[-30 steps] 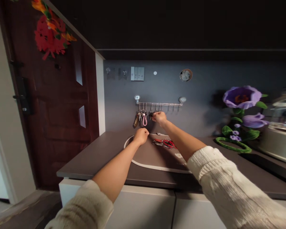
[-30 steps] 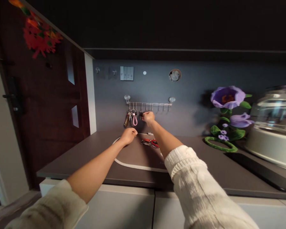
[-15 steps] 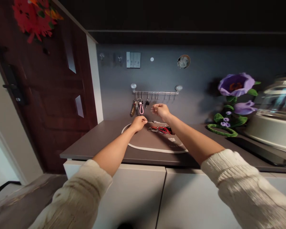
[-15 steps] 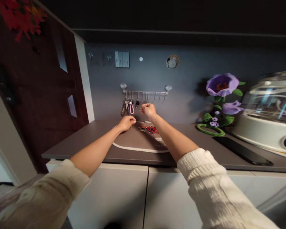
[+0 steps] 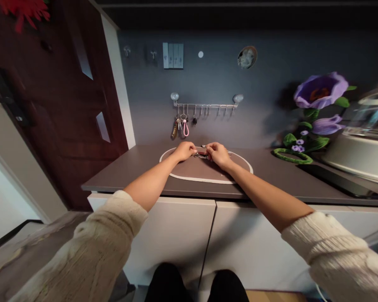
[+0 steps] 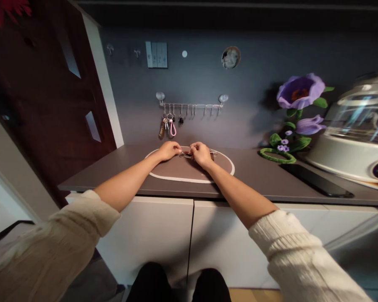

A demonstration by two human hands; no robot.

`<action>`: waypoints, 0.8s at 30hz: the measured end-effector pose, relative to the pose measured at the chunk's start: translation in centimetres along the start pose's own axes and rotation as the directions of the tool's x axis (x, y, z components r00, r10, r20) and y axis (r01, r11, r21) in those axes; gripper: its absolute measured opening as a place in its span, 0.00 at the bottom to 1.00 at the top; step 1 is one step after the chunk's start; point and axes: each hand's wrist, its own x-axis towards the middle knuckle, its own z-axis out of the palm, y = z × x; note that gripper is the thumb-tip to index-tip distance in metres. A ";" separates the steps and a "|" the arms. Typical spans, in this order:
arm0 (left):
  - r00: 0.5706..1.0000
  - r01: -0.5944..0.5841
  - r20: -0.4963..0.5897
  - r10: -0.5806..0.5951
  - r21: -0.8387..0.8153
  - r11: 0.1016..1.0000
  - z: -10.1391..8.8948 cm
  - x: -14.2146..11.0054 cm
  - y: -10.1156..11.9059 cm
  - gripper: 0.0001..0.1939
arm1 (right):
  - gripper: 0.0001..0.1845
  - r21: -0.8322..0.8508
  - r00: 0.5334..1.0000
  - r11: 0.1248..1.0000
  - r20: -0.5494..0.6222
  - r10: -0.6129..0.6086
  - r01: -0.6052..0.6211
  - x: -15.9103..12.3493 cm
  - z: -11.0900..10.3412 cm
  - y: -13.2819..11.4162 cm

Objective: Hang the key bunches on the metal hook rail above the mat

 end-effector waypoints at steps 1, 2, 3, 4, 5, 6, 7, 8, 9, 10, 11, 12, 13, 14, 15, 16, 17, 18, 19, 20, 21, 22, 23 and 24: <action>1.000 -0.006 0.012 0.006 0.014 1.000 0.1 -0.1 0.0 0.09 | 0.06 -0.085 0.999 0.996 0.017 -0.027 0.029 -0.1 0.1 0.2; 1.000 -0.015 0.024 0.014 0.027 1.000 0.2 -0.1 0.0 0.09 | 0.06 -0.162 0.998 0.985 0.035 -0.051 0.056 -0.2 0.1 0.2; 0.999 -0.026 0.034 0.025 0.041 0.999 0.3 -0.2 0.0 0.10 | 0.06 -0.223 0.996 0.972 0.051 -0.068 0.078 -0.2 0.2 0.3; 0.998 -0.038 0.044 0.036 0.054 0.998 0.4 -0.2 0.0 0.10 | 0.06 -0.271 0.995 0.958 0.061 -0.077 0.091 -0.2 0.3 0.3; 0.998 -0.047 0.051 0.044 0.067 0.997 0.5 -0.2 0.0 0.11 | 0.06 -0.305 0.995 0.947 0.066 -0.081 0.097 -0.2 0.3 0.2; 0.997 -0.053 0.055 0.049 0.078 0.996 0.6 -0.3 0.0 0.11 | 0.07 -0.329 0.995 0.939 0.065 -0.080 0.097 -0.2 0.4 0.1; 0.997 -0.055 0.058 0.050 0.090 0.994 0.6 -0.3 0.0 0.11 | 0.07 -0.348 0.995 0.933 0.063 -0.076 0.093 -0.2 0.4 0.0; 0.997 -0.055 0.060 0.049 0.104 0.993 0.7 -0.3 0.0 0.12 | 0.08 -0.364 0.996 0.927 0.060 -0.070 0.087 -0.2 0.4 -0.2; 0.997 -0.056 0.062 0.049 0.119 0.991 0.7 -0.2 0.0 0.11 | 0.08 -0.375 0.996 0.923 0.060 -0.064 0.082 -0.2 0.4 -0.3; 0.997 -0.055 0.062 0.047 0.133 0.990 0.7 -0.2 0.0 0.11 | 0.09 -0.383 0.996 0.921 0.061 -0.058 0.077 -0.3 0.4 -0.4; 0.997 -0.053 0.061 0.044 0.145 0.988 0.7 -0.2 0.0 0.10 | 0.09 -0.389 0.997 0.918 0.064 -0.054 0.075 -0.3 0.4 -0.6; 0.997 -0.051 0.060 0.043 0.152 0.987 0.8 -0.2 0.0 0.09 | 0.09 -0.393 0.997 0.917 0.065 -0.050 0.072 -0.3 0.4 -0.7; 0.997 -0.052 0.059 0.043 0.156 0.986 0.8 -0.2 0.0 0.09 | 0.09 -0.395 0.997 0.916 0.065 -0.047 0.069 -0.3 0.4 -0.7; 0.997 -0.053 0.056 0.045 0.155 0.986 0.8 -0.2 0.1 0.08 | 0.09 -0.396 0.997 0.916 0.063 -0.046 0.067 -0.3 0.4 -0.8; 0.997 -0.054 0.053 0.047 0.153 0.987 0.8 -0.1 0.1 0.08 | 0.09 -0.395 0.997 0.916 0.061 -0.047 0.067 -0.3 0.4 -0.8; 0.998 -0.054 0.049 0.047 0.153 0.987 0.7 -0.1 0.1 0.08 | 0.09 -0.395 0.997 0.916 0.060 -0.049 0.069 -0.3 0.5 -0.8; 0.998 -0.051 0.043 0.045 0.155 0.987 0.7 -0.1 0.1 0.08 | 0.09 -0.394 0.997 0.916 0.059 -0.054 0.073 -0.2 0.5 -0.8; 0.999 -0.043 0.034 0.038 0.161 0.986 0.6 -0.1 0.1 0.09 | 0.09 -0.392 0.997 0.917 0.060 -0.058 0.077 -0.2 0.5 -0.8; 0.999 -0.030 0.022 0.027 0.170 0.985 0.6 -0.1 0.1 0.09 | 0.08 -0.388 0.997 0.918 0.059 -0.058 0.077 -0.2 0.5 -0.8; 1.000 -0.016 0.008 0.015 0.179 0.984 0.5 0.0 0.1 0.09 | 0.08 -0.383 0.997 0.921 0.059 -0.055 0.074 -0.2 0.5 -0.8; 1.000 -0.006 -0.008 0.007 0.185 0.983 0.4 0.0 0.1 0.09 | 0.09 -0.377 0.997 0.924 0.058 -0.051 0.069 -0.1 0.5 -0.8; 1.000 0.003 -0.026 0.001 0.187 0.982 0.2 0.1 0.0 0.09 | 0.09 -0.370 0.997 0.927 0.057 -0.046 0.064 -0.1 0.6 -0.8; 0.999 0.010 -0.045 -0.002 0.184 0.983 0.1 0.1 0.0 0.09 | 0.09 -0.365 0.997 0.929 0.056 -0.044 0.061 -0.1 0.6 -0.8; 0.998 0.016 -0.062 -0.005 0.179 0.984 0.0 0.2 -0.1 0.09 | 0.09 -0.361 0.997 0.930 0.056 -0.045 0.063 -0.1 0.6 -0.7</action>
